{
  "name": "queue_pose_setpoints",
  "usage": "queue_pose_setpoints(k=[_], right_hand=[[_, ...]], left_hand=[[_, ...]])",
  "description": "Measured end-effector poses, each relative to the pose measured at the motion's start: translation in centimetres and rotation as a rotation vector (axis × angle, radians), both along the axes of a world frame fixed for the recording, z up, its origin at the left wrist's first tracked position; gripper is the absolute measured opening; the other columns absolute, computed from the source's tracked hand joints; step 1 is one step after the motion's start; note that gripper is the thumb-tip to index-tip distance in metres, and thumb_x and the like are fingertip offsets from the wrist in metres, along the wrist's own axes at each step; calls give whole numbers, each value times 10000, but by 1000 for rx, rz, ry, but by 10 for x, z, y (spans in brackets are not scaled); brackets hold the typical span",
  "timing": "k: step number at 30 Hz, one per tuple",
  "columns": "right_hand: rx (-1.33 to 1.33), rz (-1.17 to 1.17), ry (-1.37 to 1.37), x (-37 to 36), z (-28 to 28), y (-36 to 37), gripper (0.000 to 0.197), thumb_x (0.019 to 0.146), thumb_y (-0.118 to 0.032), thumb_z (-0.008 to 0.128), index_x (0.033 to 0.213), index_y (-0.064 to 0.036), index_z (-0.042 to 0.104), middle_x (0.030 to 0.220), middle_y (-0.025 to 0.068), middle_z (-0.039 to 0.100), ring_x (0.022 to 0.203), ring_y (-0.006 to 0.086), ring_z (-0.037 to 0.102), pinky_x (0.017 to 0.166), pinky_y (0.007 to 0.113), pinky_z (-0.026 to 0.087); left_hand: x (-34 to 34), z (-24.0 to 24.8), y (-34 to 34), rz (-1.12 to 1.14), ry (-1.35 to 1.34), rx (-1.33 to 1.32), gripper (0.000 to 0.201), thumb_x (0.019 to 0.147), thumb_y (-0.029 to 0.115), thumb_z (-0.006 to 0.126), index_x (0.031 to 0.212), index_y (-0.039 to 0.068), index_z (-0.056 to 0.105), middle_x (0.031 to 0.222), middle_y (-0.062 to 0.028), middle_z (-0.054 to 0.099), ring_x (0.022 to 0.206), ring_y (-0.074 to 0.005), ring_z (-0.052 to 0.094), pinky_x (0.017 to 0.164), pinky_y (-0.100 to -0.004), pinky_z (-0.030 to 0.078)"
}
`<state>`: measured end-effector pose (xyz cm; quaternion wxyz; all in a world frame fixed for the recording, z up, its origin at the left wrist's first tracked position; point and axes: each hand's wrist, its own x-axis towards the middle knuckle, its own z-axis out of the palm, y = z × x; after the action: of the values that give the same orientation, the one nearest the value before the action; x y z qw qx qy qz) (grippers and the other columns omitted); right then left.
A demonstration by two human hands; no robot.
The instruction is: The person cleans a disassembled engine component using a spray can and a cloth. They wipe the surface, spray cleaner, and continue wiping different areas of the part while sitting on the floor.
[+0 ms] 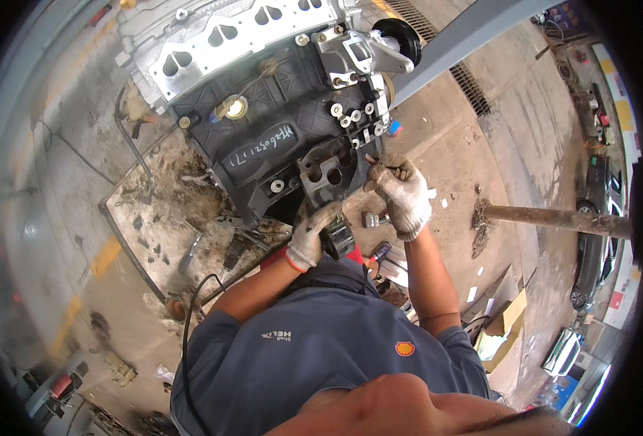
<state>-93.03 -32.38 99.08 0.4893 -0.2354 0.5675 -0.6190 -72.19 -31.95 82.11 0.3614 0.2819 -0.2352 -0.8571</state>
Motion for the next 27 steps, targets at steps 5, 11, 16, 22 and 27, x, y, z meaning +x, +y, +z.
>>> queue_pose_setpoints(k=[5, 11, 16, 22, 27], right_hand=[[0, 114, 308, 1, 32, -28, 324, 948, -17, 795, 1226, 65, 651, 1139, 129, 768, 920, 151, 725, 824, 306, 622], [94, 254, 434, -3, 48, -48, 345, 959, -52, 795, 1257, 62, 664, 1121, 118, 775, 924, 145, 724, 840, 308, 620], [194, 316, 610, -5, 43, -56, 320, 962, -109, 802, 1240, 17, 705, 1128, 106, 789, 909, 157, 733, 816, 323, 613], [87, 563, 1294, 2, 54, -72, 272, 927, -223, 802, 1160, -87, 769, 976, 152, 753, 876, 331, 739, 762, 408, 593], [-4, 842, 1592, -3, 67, -91, 270, 928, -243, 765, 1160, -105, 761, 941, 151, 736, 855, 389, 711, 723, 472, 572]], left_hand=[[-5, 17, -2, -4, -20, 79, 418, 1071, 280, 633, 1361, -21, 644, 1221, -126, 730, 1111, -242, 718, 1029, -395, 577], [-10, -3, 0, -17, -79, -97, 413, 1075, 290, 631, 1348, -20, 647, 1227, -142, 735, 1095, -259, 724, 1018, -408, 583], [-15, -6, 1, -41, -16, -103, 405, 1081, 306, 627, 1312, -25, 650, 1201, -168, 744, 1091, -272, 730, 1014, -418, 583], [-16, 13, -1, -49, -13, -36, 392, 1088, 304, 620, 1314, -13, 657, 1204, -177, 741, 1101, -269, 731, 1014, -418, 585], [-11, 30, -1, 41, -209, -530, 342, 1120, 215, 538, 1370, 27, 675, 1303, -145, 736, 1159, -262, 732, 1047, -408, 576]])
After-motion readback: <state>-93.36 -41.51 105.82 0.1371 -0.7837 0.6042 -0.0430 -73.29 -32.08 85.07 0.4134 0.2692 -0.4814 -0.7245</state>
